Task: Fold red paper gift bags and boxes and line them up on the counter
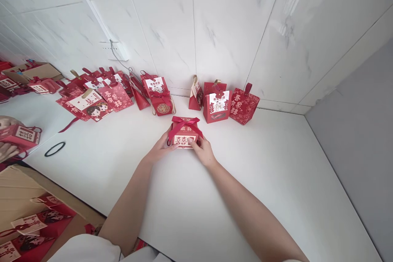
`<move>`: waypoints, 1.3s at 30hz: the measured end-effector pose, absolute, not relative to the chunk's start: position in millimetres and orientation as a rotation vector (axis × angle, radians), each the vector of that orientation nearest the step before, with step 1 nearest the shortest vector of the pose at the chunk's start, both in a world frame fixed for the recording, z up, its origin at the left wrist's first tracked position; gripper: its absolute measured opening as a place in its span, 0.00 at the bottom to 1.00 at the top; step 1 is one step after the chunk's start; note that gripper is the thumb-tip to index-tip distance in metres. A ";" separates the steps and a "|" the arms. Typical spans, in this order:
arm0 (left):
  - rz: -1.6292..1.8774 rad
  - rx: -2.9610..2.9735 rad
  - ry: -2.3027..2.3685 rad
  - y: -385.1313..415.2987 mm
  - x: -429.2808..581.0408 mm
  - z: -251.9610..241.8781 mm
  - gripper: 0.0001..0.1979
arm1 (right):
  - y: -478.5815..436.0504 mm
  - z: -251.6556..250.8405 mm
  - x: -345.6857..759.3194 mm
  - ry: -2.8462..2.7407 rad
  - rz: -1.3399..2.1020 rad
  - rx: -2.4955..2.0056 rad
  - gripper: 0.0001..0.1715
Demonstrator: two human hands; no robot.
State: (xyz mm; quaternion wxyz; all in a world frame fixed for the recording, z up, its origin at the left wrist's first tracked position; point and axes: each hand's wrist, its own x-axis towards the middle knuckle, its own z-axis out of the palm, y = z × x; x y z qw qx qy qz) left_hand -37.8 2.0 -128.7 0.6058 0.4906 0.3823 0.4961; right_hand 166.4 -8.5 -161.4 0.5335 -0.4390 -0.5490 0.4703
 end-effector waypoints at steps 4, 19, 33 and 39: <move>1.105 1.270 0.994 3.6 -18.0 -132.0 0.37 | -11.1 -154.9 166.8 -1.239 1.078 -1.026 0.28; 1.093 1.440 1.108 3.4 -17.0 -127.8 0.29 | -11.4 -152.6 163.8 -1.274 1.116 -0.907 0.33; 1.087 1.399 0.951 2.4 -19.5 -126.0 0.29 | -11.9 -153.4 165.3 -1.243 1.169 -0.886 0.29; 1.066 1.536 0.985 1.3 -18.2 -133.3 0.37 | -5.2 -165.6 165.7 -1.177 1.188 -0.872 0.29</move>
